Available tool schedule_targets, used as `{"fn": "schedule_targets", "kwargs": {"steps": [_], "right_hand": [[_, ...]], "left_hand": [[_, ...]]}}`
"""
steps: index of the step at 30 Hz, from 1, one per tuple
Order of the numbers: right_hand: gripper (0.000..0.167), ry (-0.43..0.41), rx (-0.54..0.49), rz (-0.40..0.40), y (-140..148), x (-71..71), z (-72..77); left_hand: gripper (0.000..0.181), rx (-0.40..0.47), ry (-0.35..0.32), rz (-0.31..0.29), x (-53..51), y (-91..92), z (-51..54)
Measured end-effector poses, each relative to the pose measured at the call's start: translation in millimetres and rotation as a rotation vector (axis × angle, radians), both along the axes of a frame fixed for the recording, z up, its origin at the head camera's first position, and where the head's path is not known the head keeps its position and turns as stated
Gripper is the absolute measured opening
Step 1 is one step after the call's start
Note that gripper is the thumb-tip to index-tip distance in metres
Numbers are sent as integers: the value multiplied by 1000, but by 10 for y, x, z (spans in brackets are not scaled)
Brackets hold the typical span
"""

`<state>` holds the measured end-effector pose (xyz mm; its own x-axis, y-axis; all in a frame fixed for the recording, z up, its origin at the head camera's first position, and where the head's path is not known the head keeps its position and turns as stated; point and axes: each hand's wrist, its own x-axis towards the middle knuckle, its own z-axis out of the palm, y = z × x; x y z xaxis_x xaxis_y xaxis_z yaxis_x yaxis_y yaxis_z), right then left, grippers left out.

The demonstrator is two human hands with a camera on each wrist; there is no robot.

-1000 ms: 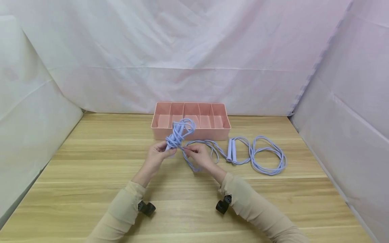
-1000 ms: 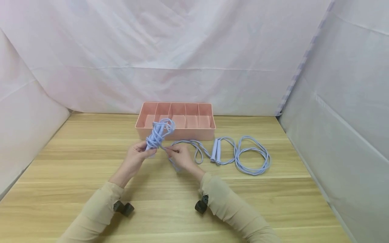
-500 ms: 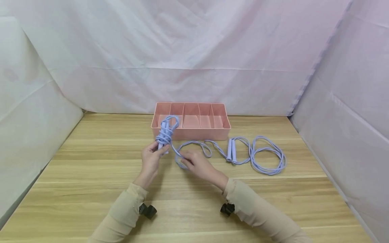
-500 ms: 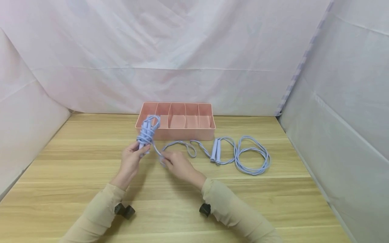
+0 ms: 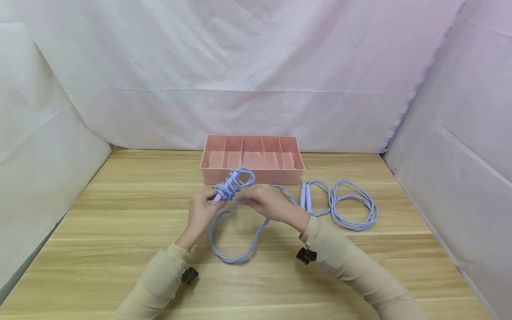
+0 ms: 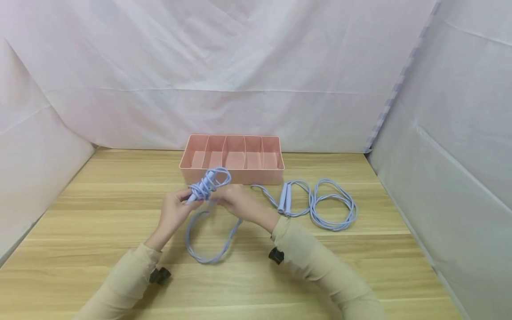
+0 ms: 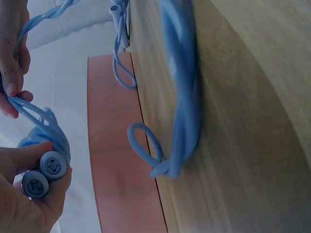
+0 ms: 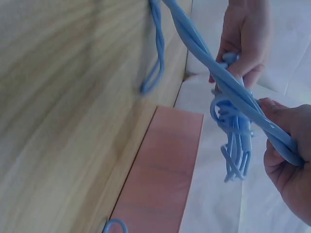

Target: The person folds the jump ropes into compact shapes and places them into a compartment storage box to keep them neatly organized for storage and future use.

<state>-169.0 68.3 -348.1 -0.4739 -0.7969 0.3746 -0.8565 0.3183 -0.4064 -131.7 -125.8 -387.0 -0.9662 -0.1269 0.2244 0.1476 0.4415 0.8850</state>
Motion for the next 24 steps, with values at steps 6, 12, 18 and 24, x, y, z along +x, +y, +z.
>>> {"fn": "schedule_targets", "kwargs": {"steps": [6, 12, 18, 24], "right_hand": [[13, 33, -3, -1, -4, -100, 54], [12, 68, 17, 35, -48, -177, 41], [11, -221, -2, 34, -94, -246, 77], [14, -518, -59, -90, -96, -362, 110]], "left_hand": [[23, -35, 31, -78, 16, -5, 9], [25, -16, -17, -96, 4, -11, -36], [20, -111, -42, -101, 5, -29, -38], [19, -110, -87, -95, -5, -41, -47]]}}
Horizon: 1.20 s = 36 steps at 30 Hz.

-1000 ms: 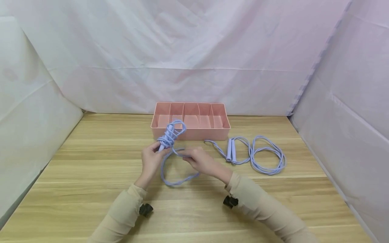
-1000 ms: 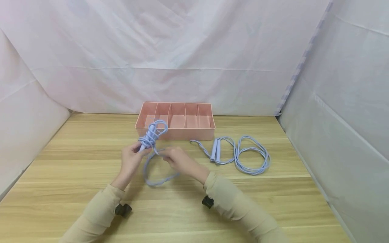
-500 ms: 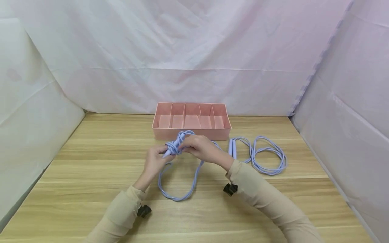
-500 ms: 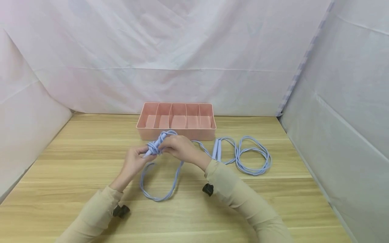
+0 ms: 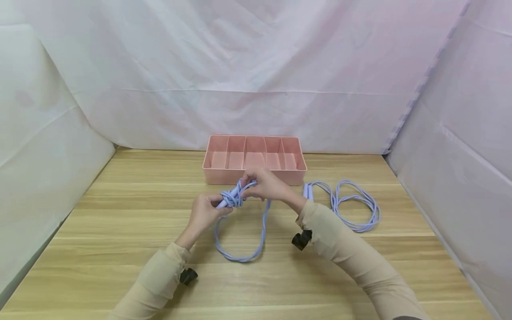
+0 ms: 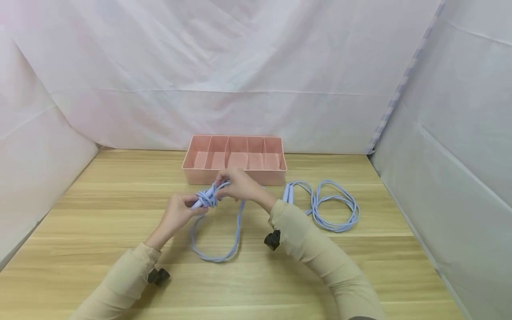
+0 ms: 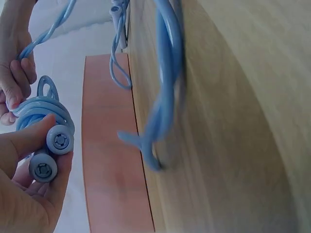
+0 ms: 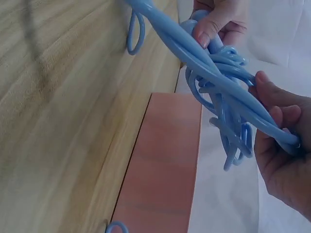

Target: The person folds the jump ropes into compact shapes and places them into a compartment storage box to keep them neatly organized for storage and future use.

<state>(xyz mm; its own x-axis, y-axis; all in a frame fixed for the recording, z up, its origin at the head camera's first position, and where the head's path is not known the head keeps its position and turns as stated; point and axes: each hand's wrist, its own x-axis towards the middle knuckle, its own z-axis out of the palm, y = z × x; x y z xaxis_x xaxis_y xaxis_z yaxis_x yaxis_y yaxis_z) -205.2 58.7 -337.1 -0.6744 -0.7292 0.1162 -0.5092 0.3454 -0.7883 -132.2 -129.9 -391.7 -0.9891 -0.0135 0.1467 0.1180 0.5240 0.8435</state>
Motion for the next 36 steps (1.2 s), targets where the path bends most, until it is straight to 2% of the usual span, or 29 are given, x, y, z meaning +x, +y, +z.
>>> {"fn": "schedule_targets", "kwargs": {"steps": [2, 4, 10, 12, 16, 19, 24, 26, 28, 31, 34, 36], "right_hand": [[12, -19, 24, 19, 6, -54, 21], [10, -61, 68, 52, 14, -104, 63], [8, -310, 219, 156, 62, -251, 215], [8, -359, 235, 175, 73, -288, 247], [10, -384, 243, 169, 67, -358, 256], [14, -374, 239, 168, 46, -412, 235], [22, -436, 139, 175, 3, -457, 126], [25, -488, 63, 161, -15, -449, 45], [20, -536, -17, 129, -50, -387, 8], [10, -644, -167, 39, -117, -234, 0], [20, -732, -280, -90, -186, -68, 15], [22, -775, -318, -176, -219, -1, -3]], "left_hand": [[20, 21, -13, -12, -14, -3, -12], [18, 24, -10, -50, -31, -8, -16], [17, 15, -33, -195, -68, -32, 30], [18, 13, -55, -242, -73, -39, 59], [20, 11, -83, -322, -78, -45, 100], [21, 58, -106, -380, -89, -40, 95], [23, 197, -135, -459, -114, -37, 46], [23, 266, -150, -465, -116, -36, 27], [24, 338, -170, -456, -115, -34, 15], [29, 422, -195, -412, -110, -28, 12], [34, 478, -209, -377, -104, -23, 17], [36, 505, -216, -351, -99, -18, 15]]}}
